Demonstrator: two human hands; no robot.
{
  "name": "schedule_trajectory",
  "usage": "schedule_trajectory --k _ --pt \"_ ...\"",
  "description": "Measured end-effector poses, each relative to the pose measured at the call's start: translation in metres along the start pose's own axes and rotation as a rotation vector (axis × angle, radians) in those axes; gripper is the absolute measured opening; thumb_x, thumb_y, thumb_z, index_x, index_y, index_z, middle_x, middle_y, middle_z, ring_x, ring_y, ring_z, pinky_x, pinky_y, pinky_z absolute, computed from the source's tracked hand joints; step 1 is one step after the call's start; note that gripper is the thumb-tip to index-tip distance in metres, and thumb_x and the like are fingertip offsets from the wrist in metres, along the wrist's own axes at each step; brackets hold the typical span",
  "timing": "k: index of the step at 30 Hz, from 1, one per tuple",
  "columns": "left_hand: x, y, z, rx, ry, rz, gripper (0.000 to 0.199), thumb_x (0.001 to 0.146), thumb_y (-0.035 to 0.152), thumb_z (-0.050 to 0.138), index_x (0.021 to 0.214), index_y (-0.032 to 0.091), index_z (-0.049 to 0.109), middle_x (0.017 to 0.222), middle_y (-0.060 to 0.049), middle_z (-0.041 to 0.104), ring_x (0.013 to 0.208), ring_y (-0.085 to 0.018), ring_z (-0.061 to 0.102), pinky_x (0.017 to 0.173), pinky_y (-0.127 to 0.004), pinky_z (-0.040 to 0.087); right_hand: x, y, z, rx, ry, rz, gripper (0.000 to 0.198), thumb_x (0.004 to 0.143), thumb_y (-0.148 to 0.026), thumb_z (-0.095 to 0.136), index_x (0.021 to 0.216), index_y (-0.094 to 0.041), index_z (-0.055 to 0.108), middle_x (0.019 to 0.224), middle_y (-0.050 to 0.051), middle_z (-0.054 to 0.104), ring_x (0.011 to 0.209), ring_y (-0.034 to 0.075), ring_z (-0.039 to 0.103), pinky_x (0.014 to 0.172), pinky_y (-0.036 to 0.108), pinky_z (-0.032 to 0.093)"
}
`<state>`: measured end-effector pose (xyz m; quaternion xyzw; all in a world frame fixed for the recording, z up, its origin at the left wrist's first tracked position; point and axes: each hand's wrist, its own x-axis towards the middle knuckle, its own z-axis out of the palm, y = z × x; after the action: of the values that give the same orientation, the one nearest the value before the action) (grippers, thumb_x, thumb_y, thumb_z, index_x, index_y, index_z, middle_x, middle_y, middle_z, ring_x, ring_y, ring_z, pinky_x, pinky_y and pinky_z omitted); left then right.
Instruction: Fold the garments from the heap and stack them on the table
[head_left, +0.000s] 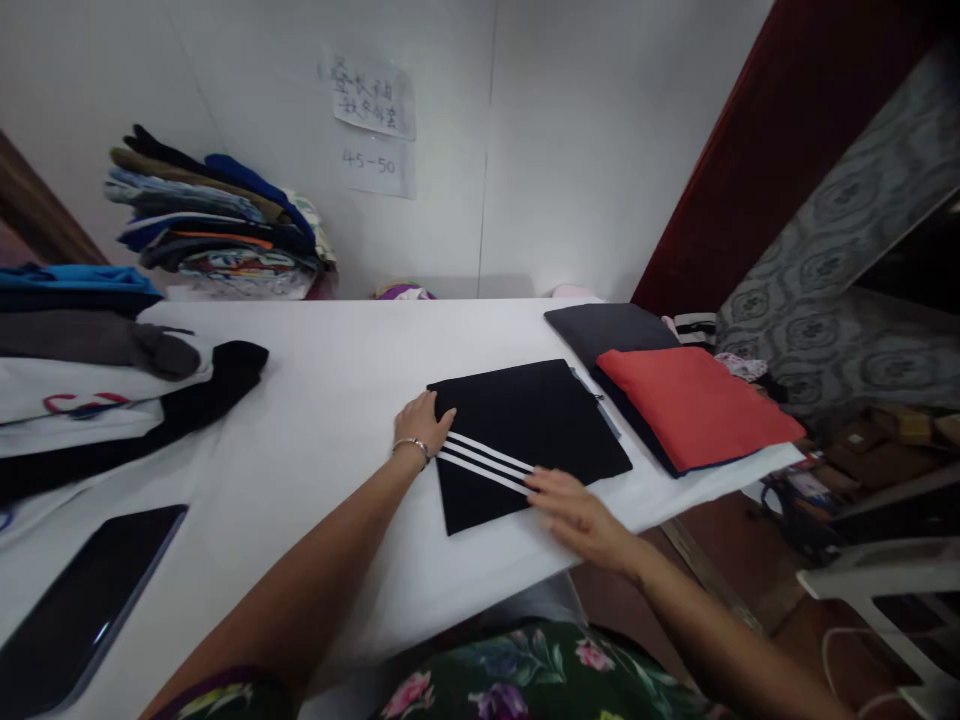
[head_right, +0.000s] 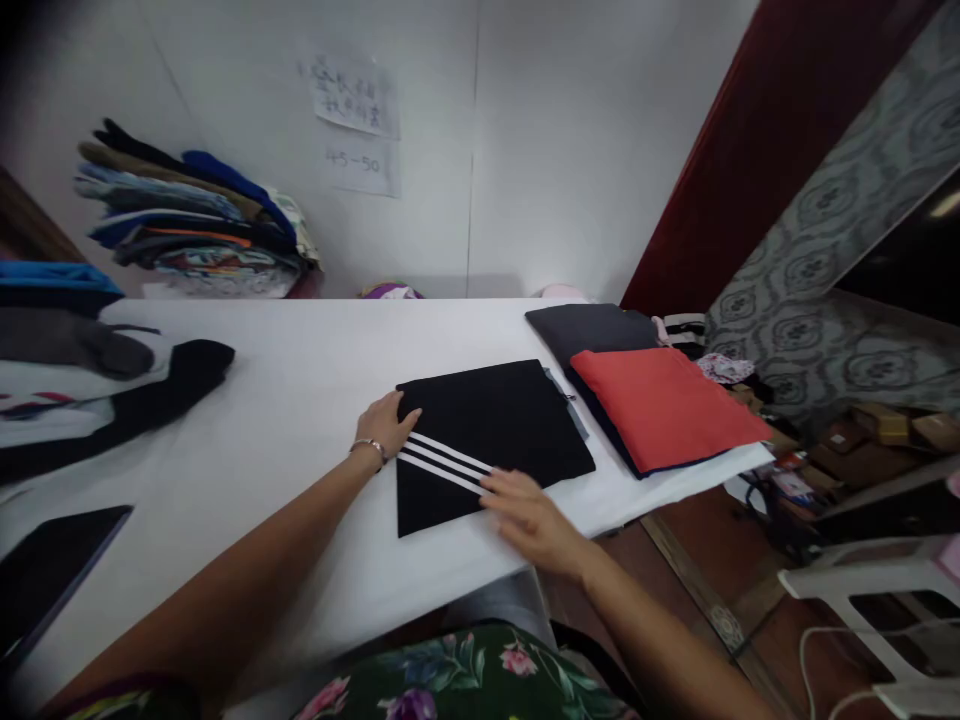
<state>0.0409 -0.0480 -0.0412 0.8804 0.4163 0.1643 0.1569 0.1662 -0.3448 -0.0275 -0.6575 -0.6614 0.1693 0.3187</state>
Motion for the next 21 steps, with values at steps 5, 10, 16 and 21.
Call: schedule_trajectory --k 5,10,16,21 --pt "-0.019 0.007 -0.008 -0.263 0.031 -0.090 0.058 0.083 0.036 0.058 0.135 0.016 0.046 0.139 -0.015 0.051 0.128 -0.029 0.049 0.106 -0.040 0.039 0.000 0.084 -0.056 -0.190 0.512 0.453 0.052 0.087 -0.049 0.051 0.131 -0.023 0.057 0.144 0.010 0.048 0.134 0.026 0.042 0.112 0.047 0.033" --pt "-0.023 0.009 -0.016 -0.719 -0.115 -0.342 0.066 0.077 0.032 0.068 0.136 0.016 0.042 0.133 -0.015 0.058 0.112 -0.024 0.062 0.089 -0.032 0.052 0.018 0.134 -0.083 -0.207 0.495 0.713 0.060 0.082 -0.048 0.055 0.137 -0.022 0.050 0.127 0.010 0.062 0.116 0.029 0.059 0.099 0.047 0.045" --pt "-0.030 0.016 -0.012 -0.922 -0.283 -0.352 0.027 0.072 0.024 0.068 0.097 0.015 0.061 0.094 -0.007 0.073 0.088 -0.022 0.070 0.076 -0.029 0.055 0.043 0.128 -0.089 -0.133 0.533 0.822 0.075 0.075 -0.045 0.065 0.141 -0.015 0.044 0.116 0.012 0.065 0.103 0.027 0.064 0.092 0.040 0.048" --pt "-0.016 0.002 -0.031 -0.892 -0.109 -0.297 0.029 0.067 0.019 0.064 0.096 0.017 0.063 0.086 -0.003 0.073 0.086 -0.021 0.069 0.080 -0.031 0.054 0.051 0.120 -0.078 0.164 0.528 0.772 0.084 0.073 -0.038 0.068 0.146 -0.014 0.035 0.118 0.013 0.063 0.097 0.024 0.066 0.084 0.038 0.054"
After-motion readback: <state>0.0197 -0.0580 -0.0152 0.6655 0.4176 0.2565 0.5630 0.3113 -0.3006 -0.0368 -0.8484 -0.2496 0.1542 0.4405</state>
